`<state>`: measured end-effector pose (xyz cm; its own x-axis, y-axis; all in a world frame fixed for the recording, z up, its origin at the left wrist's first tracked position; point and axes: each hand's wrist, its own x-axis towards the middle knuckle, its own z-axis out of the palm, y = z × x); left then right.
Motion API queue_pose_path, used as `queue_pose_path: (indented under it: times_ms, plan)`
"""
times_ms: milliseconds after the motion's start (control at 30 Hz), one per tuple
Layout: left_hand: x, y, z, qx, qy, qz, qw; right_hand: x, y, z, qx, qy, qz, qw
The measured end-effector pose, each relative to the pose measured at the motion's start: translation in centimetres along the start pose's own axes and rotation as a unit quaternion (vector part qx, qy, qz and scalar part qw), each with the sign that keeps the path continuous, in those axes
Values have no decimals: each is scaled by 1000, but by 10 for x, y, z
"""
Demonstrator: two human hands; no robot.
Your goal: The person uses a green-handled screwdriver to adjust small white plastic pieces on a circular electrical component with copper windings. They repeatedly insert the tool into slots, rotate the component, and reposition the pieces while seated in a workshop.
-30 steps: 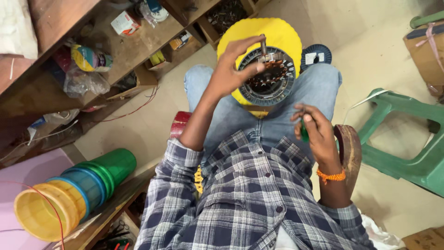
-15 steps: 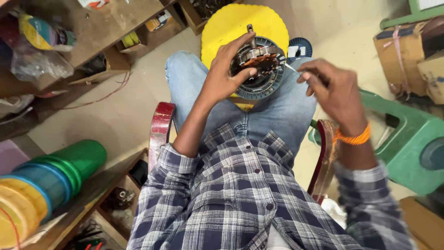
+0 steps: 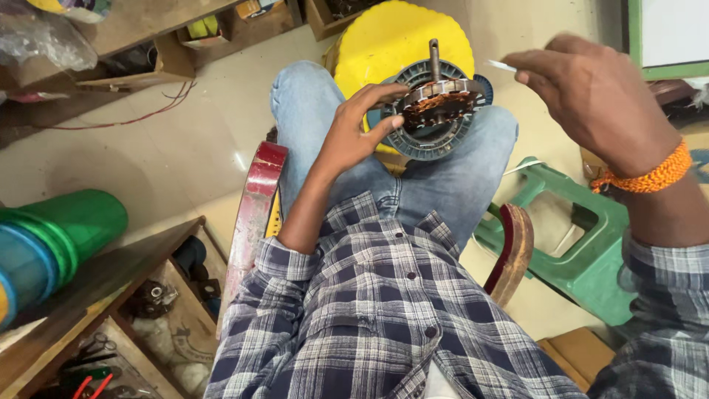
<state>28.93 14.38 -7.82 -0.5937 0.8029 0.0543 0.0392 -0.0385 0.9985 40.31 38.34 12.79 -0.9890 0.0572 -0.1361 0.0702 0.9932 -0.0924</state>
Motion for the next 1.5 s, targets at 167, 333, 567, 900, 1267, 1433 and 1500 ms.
queue_pose_path:
  times_ms: [167, 333, 567, 900, 1267, 1433, 1500]
  plan:
    - [12, -9, 3, -79, 11, -15, 997, 5, -8, -3, -6, -6, -12, 1000]
    - [16, -10, 1, -103, -4, -10, 995, 6, -1, 10, -38, -11, -68, 997]
    - [17, -6, 2, -145, -20, -23, 989, 8, 9, 23, -42, -25, -88, 995]
    - [35, 8, 28, 50, -33, 43, 997, 36, -4, 16, -133, -115, -84, 981]
    - [43, -2, 58, 46, -15, 32, 998, 13, -40, 20, -199, -54, -98, 974]
    - [42, -5, 42, 4, -40, 33, 999, 15, -18, 19, -62, -58, -65, 994]
    - [36, -4, 41, 6, -34, 29, 999, 17, -8, 18, -63, -87, -43, 993]
